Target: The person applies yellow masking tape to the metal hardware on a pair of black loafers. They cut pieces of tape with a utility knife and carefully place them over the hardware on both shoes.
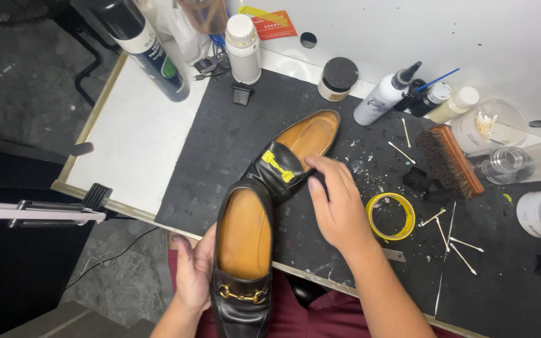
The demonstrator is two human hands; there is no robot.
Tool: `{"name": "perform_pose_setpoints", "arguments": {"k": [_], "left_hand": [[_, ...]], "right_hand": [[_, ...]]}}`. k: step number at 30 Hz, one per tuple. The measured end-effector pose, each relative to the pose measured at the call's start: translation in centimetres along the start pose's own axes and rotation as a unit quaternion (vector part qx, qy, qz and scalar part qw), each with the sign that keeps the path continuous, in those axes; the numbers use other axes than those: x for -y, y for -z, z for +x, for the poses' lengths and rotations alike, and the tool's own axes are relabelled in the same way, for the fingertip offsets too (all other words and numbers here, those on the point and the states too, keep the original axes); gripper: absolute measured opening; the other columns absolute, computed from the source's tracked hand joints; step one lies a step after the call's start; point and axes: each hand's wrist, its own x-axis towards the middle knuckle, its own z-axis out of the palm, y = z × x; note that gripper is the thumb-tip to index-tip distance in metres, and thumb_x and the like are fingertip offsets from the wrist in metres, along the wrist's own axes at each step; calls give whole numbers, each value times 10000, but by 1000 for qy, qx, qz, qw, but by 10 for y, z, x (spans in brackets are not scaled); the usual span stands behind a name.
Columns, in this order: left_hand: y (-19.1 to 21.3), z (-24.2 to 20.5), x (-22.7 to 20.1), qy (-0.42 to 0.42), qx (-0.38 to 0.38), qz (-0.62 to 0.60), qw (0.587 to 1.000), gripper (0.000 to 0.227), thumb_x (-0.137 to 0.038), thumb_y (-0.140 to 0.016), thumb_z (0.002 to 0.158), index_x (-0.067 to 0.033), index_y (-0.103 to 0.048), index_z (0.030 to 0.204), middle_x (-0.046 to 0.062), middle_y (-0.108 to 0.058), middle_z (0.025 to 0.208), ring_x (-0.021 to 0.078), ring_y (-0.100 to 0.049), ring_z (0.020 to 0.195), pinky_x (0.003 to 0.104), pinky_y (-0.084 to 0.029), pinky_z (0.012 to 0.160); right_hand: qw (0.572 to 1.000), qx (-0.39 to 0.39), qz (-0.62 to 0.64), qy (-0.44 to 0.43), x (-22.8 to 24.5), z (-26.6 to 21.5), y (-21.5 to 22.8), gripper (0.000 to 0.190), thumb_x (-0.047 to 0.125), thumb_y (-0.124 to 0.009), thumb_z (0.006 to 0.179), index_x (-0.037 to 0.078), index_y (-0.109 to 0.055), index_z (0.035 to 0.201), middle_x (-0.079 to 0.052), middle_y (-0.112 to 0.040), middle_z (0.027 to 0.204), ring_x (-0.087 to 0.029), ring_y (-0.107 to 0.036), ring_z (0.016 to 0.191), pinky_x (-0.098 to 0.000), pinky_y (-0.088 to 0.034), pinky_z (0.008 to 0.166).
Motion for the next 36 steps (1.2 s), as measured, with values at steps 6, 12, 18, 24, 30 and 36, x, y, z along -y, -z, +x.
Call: {"name": "perform_pose_setpoints", "arguments": {"k": [6, 12, 18, 24, 30, 36], "left_hand": [[30, -19, -16, -82, -113, 33, 990, 1133, -826, -176, 889, 70, -317, 1569, 212, -506, 1527, 306, -515, 1367, 428, -387, 1134], [37, -12, -32, -114, -156, 69, 979, 1113, -813, -171, 892, 61, -323, 1565, 189, -489, 1543, 278, -496, 1393, 405, -379, 1147], [37, 3, -36, -105, -149, 125, 975, 1089, -799, -206, 929, 85, -357, 1545, 212, -534, 1478, 280, -526, 1346, 402, -395, 1127], [3, 63, -16, -59, -49, 181, 980, 1056, -773, -337, 914, 11, -230, 1613, 235, -505, 1465, 323, -512, 1332, 440, -413, 1099], [-41, 112, 9, -175, 35, 384, 906, 1018, -760, -348, 1001, 43, -174, 1604, 249, -457, 1505, 345, -471, 1393, 387, -348, 1166], [-56, 123, 16, -200, -30, 553, 808, 1000, -737, -277, 998, 2, -146, 1658, 302, -643, 1259, 376, -669, 1103, 397, -476, 1014]], "right_hand": [[975, 150, -70, -148, 2, 76, -35, 342, 271, -451, 1056, 60, -556, 1303, -227, -722, 1037, -410, -671, 1035, -477, -496, 896], [975, 136, 40, -170, -6, 81, -40, 325, 315, -450, 1056, 49, -569, 1200, -185, -726, 954, -360, -711, 954, -429, -519, 857], [967, 86, 180, -162, -16, 43, 7, 328, 275, -448, 1097, 27, -644, 1186, -103, -712, 921, -164, -661, 864, -301, -517, 804], [878, 34, 384, -284, 1, -64, 110, 306, 215, -441, 1086, -17, -633, 1141, -88, -712, 827, -118, -635, 719, -269, -505, 679], [918, 31, 194, -344, 10, -162, 204, 326, 223, -463, 1055, 0, -701, 1058, -60, -726, 733, -114, -661, 652, -268, -522, 624], [920, 7, -44, -389, -10, -208, 258, 312, 233, -484, 1017, 43, -732, 1031, -43, -717, 710, -117, -639, 635, -265, -488, 628]]}}
